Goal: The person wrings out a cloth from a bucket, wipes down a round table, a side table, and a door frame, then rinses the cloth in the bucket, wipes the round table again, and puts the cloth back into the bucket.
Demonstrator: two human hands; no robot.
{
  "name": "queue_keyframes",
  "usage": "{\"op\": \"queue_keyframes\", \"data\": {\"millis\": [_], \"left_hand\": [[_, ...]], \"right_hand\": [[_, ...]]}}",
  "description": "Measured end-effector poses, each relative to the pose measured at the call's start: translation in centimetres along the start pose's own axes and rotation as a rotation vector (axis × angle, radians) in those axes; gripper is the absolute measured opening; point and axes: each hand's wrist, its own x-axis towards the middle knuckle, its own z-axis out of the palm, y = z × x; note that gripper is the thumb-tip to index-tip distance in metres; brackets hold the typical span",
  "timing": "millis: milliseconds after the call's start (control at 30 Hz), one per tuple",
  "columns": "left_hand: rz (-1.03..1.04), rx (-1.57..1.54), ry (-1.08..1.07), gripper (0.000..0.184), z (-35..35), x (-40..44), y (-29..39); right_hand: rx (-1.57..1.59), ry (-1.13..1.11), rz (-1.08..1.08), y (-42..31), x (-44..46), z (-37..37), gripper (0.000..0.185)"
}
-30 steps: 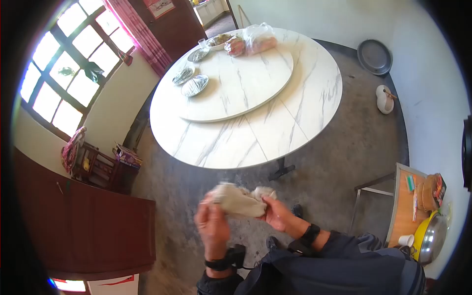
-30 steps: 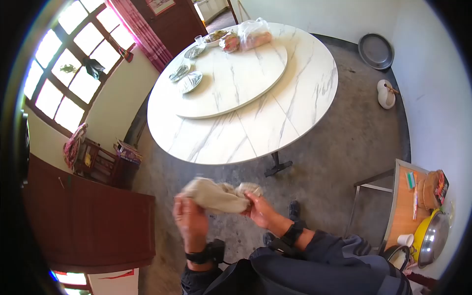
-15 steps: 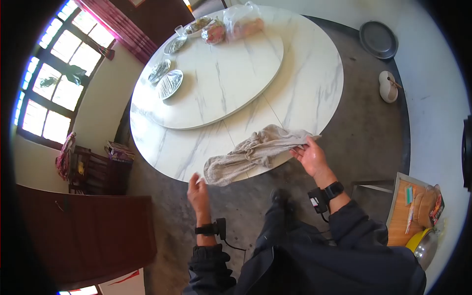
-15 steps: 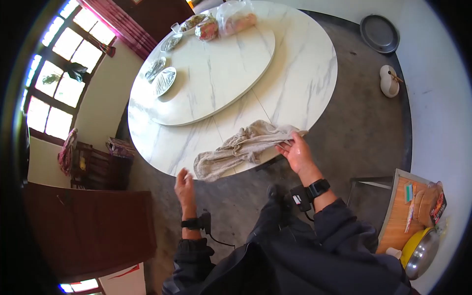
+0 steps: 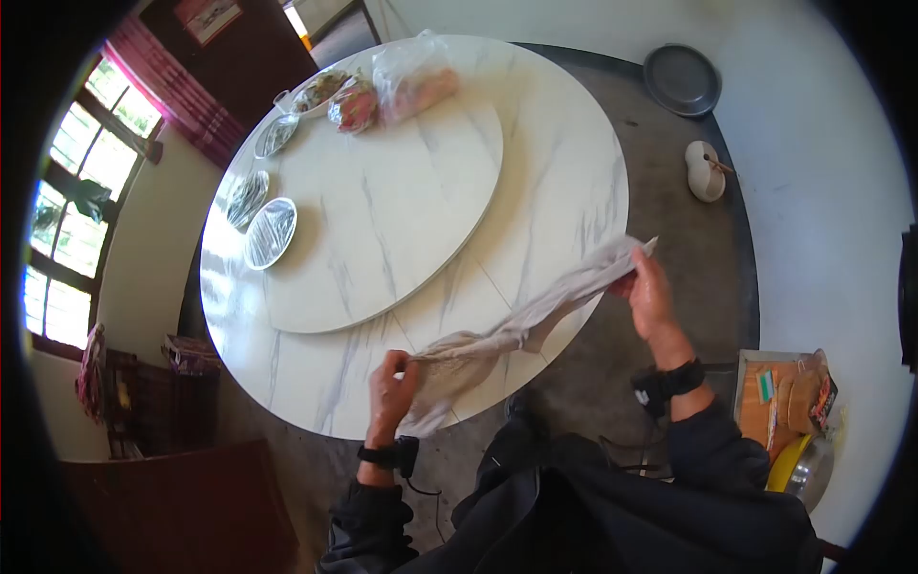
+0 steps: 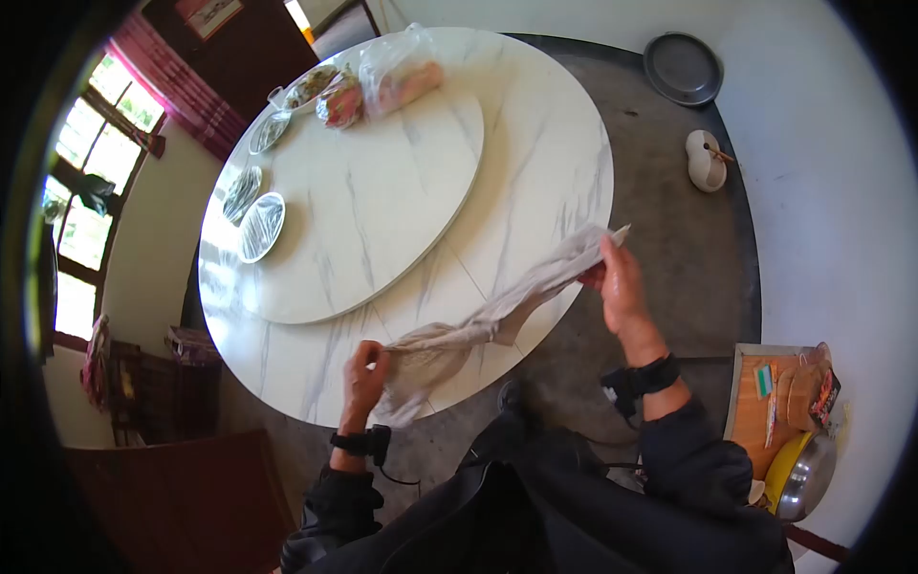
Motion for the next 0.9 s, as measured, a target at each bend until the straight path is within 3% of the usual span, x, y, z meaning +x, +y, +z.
{"op": "queue_keyframes", "data": {"millis": [167, 200, 333, 467, 567, 600, 633, 700, 767, 833, 900], "left_hand": [[-0.042, -0.402, 0.228, 0.006, -5.3, 2.5, 4.7], [-0.057, -0.324, 0.244, 0.008, -6.4, 2.5, 6.5], [0.257, -0.064, 0.321, 0.015, -8.0, 2.4, 8.2], [0.172, -0.517, 0.439, 0.015, -6.6, 2.1, 8.3], [0.089, -0.534, 0.579, 0.014, -6.6, 1.1, 7.8], [0.007, -0.334, 0.649, 0.014, -6.4, 0.2, 8.1], [0.015, -0.107, 0.633, 0.017, -5.6, -0.9, 8.4], [0.151, 0.178, 0.371, 0.021, -3.9, -3.2, 9.4], [0.118, 0.232, -0.002, 0.025, 0.3, -6.1, 9.9], [0.114, 0.285, -0.24, 0.026, 4.5, -8.3, 10.7], [0.036, 0.27, -0.138, 0.025, 7.7, -8.3, 10.7]], "right_hand": [[-0.101, -0.024, -0.205, -5.8, 5.1, -3.0, 0.04], [-0.079, -0.004, -0.204, -6.8, 6.0, -3.2, 0.04], [0.021, 0.033, -0.168, -9.1, 7.9, -2.5, 0.039], [-0.071, -0.032, -0.047, -7.9, 10.6, -3.7, 0.036], [-0.067, -0.09, 0.06, -6.4, 12.5, -4.3, 0.035], [-0.045, -0.104, 0.087, -6.2, 13.2, -4.4, 0.035], [-0.033, -0.118, 0.098, -5.8, 14.2, -4.8, 0.034], [-0.009, -0.146, 0.12, -4.6, 16.9, -6.1, 0.033], [-0.13, -0.187, 0.153, -1.8, 20.0, -8.6, 0.031], [-0.359, -0.224, 0.195, -0.4, 20.8, -10.4, 0.031], [-0.695, -0.274, 0.21, -0.2, 21.1, -10.1, 0.032]]}}
